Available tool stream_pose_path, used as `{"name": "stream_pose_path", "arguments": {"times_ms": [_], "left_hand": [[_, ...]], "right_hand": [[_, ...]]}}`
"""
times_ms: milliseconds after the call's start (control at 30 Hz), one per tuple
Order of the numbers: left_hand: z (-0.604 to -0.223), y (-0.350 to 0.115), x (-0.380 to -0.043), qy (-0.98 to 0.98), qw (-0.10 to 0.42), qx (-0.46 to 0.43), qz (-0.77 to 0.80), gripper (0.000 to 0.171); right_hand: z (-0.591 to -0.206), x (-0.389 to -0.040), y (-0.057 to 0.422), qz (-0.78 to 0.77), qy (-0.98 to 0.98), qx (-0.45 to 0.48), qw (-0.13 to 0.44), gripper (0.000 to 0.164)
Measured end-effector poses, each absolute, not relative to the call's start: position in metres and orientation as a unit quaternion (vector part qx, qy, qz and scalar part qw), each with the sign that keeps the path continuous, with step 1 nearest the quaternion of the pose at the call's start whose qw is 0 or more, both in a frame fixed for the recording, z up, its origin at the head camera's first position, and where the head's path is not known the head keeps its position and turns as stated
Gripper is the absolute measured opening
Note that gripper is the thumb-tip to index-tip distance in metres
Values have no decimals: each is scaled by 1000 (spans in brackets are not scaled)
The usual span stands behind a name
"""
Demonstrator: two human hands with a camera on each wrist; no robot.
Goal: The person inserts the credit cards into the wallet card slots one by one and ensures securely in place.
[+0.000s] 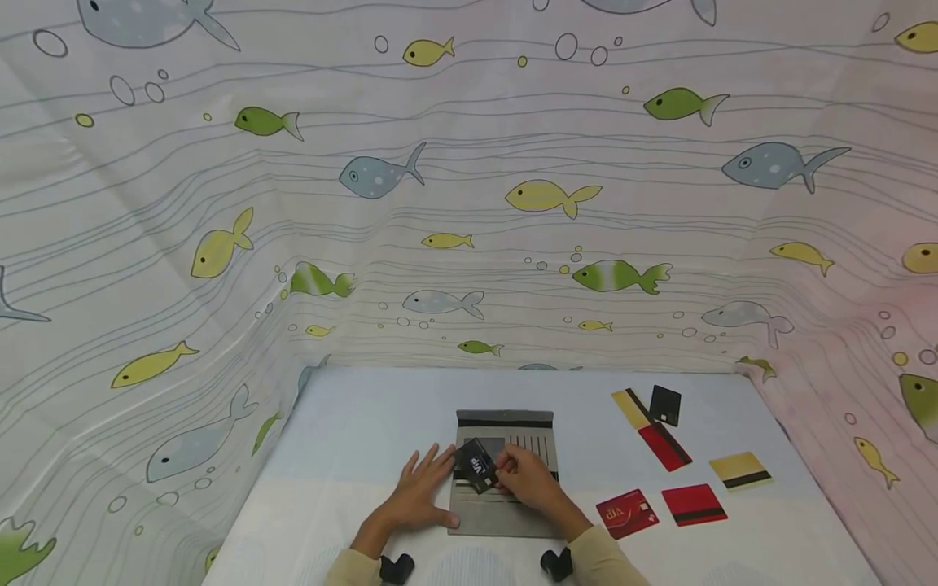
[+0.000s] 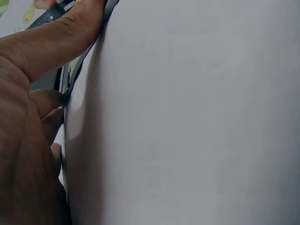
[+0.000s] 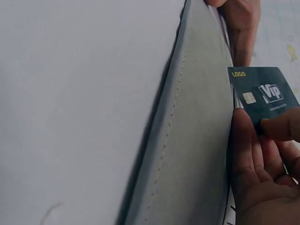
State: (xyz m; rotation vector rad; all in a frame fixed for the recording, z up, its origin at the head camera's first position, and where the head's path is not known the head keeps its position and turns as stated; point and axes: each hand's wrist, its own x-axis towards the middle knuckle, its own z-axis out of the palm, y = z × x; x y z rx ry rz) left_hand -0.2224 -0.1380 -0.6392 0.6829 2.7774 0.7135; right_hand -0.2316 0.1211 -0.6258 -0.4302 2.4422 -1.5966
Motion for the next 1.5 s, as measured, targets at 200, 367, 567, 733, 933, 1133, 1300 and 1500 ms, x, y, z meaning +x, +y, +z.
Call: {"name": "stream_pose_path", "arguments": {"times_ms": [200,367,567,733,933,1133,1300,1500], "left_hand": [[-638,-137,-223,938,94,231,241,117],[-638,-138,-223,938,96,228,243,119],[-638,-139,-223,938,94,228,244,120],[-638,-138,-223,937,102,224,250,120],[-639,-138,-223,938,101,228,240,120],[-642,-139,-222,938,97,235,236,121],[-643,-138,-220,937,99,233,242,121],[-641,-137,-219,940,102,220,241,120]], "right_hand": [[-622,-232,124,-510,841,-163,84,11],[-621,-234,128,-472,860,-183,68,11],[-621,-240,131,-429,876,-211,59,12],[-617,-245,133,-410,878,-240,54,13],[-613,-247,132,-400,879,-248,72,14],[-611,-247,129,-383,886,-241,96,15],[-612,-241,128,-390,878,-257,104,15],[-617,-238,128,-392,876,-269,87,15]]}}
